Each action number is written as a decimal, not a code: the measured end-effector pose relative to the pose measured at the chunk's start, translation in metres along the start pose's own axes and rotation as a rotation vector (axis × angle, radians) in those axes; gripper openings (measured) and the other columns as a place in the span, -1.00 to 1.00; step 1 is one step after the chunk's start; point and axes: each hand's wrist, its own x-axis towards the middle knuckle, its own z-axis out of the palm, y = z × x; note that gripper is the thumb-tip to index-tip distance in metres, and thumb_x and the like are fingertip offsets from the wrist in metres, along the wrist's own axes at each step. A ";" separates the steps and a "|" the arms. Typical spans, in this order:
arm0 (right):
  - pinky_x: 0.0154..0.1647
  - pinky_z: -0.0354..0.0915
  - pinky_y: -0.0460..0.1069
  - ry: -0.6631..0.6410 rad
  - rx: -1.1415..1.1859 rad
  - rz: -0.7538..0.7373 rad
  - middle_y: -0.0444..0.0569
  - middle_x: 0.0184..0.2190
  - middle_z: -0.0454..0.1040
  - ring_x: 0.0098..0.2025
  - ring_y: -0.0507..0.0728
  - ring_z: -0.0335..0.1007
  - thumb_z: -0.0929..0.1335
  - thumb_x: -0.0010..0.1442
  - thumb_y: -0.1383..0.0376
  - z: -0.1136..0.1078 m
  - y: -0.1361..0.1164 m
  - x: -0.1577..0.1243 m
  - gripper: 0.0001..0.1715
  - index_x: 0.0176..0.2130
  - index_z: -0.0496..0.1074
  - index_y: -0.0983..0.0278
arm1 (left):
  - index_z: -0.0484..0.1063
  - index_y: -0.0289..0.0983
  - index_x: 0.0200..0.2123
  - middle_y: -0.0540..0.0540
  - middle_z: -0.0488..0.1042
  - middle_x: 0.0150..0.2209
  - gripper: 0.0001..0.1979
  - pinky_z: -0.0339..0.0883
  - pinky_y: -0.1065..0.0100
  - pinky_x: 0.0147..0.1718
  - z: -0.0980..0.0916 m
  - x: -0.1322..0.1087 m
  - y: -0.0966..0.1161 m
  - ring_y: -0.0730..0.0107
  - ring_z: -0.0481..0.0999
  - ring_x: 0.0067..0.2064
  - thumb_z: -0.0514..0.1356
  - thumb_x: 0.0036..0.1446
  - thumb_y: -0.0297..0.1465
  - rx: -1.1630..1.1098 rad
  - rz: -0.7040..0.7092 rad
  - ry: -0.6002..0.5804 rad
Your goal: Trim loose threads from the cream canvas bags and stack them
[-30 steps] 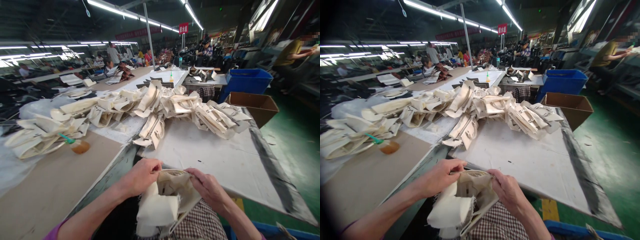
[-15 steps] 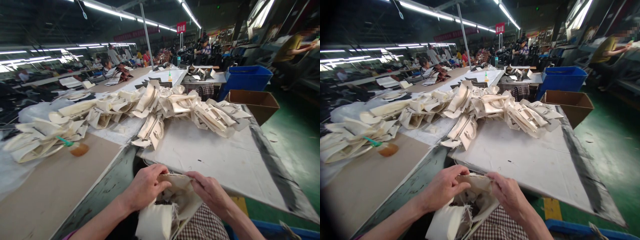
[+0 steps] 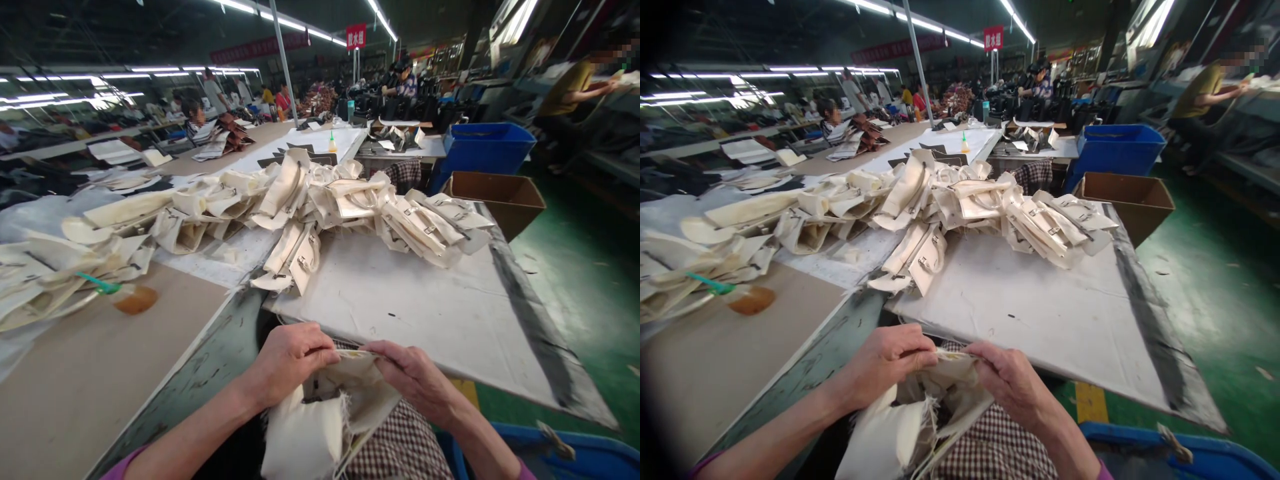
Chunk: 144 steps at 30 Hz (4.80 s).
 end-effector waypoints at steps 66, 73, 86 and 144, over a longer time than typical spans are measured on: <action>-0.27 0.29 -0.06 0.102 0.054 0.034 -0.10 -0.32 0.56 -0.29 0.11 0.44 0.24 0.27 0.15 0.021 -0.027 -0.001 -0.68 -0.21 0.54 0.18 | 0.53 -0.27 -0.23 -0.01 0.54 -0.29 -0.84 0.27 0.48 -0.29 0.003 -0.019 -0.004 0.41 0.46 -0.27 0.26 0.05 -0.47 -0.239 -0.056 -0.088; -0.31 0.26 -0.07 0.070 0.125 0.095 -0.14 -0.38 0.52 -0.32 0.11 0.40 0.26 0.27 0.08 0.018 -0.017 -0.005 -0.67 -0.25 0.53 0.17 | 0.57 -0.33 -0.23 -0.04 0.57 -0.32 -0.76 0.27 0.50 -0.34 -0.003 -0.020 -0.015 0.41 0.47 -0.32 0.34 0.00 -0.37 -0.396 -0.028 -0.136; -0.35 0.23 -0.08 0.023 0.272 0.179 -0.12 -0.39 0.49 -0.32 0.11 0.36 0.30 0.23 0.01 0.014 -0.002 -0.003 -0.61 -0.24 0.54 0.23 | 0.57 -0.40 -0.39 -0.04 0.46 -0.54 -0.71 0.12 0.49 -0.53 0.019 -0.021 -0.023 0.50 0.30 -0.50 0.21 0.12 -0.26 -0.492 -0.212 0.048; -0.55 0.16 -0.16 0.112 0.640 0.316 -0.13 -0.54 0.48 -0.54 -0.01 0.29 0.41 0.10 0.05 -0.002 0.004 -0.004 -0.64 -0.27 0.55 0.29 | 0.50 -0.35 -0.39 0.04 0.35 -0.52 -0.73 0.11 0.52 -0.53 0.001 0.030 -0.005 0.51 0.24 -0.49 0.18 0.12 -0.24 -0.560 -0.337 -0.292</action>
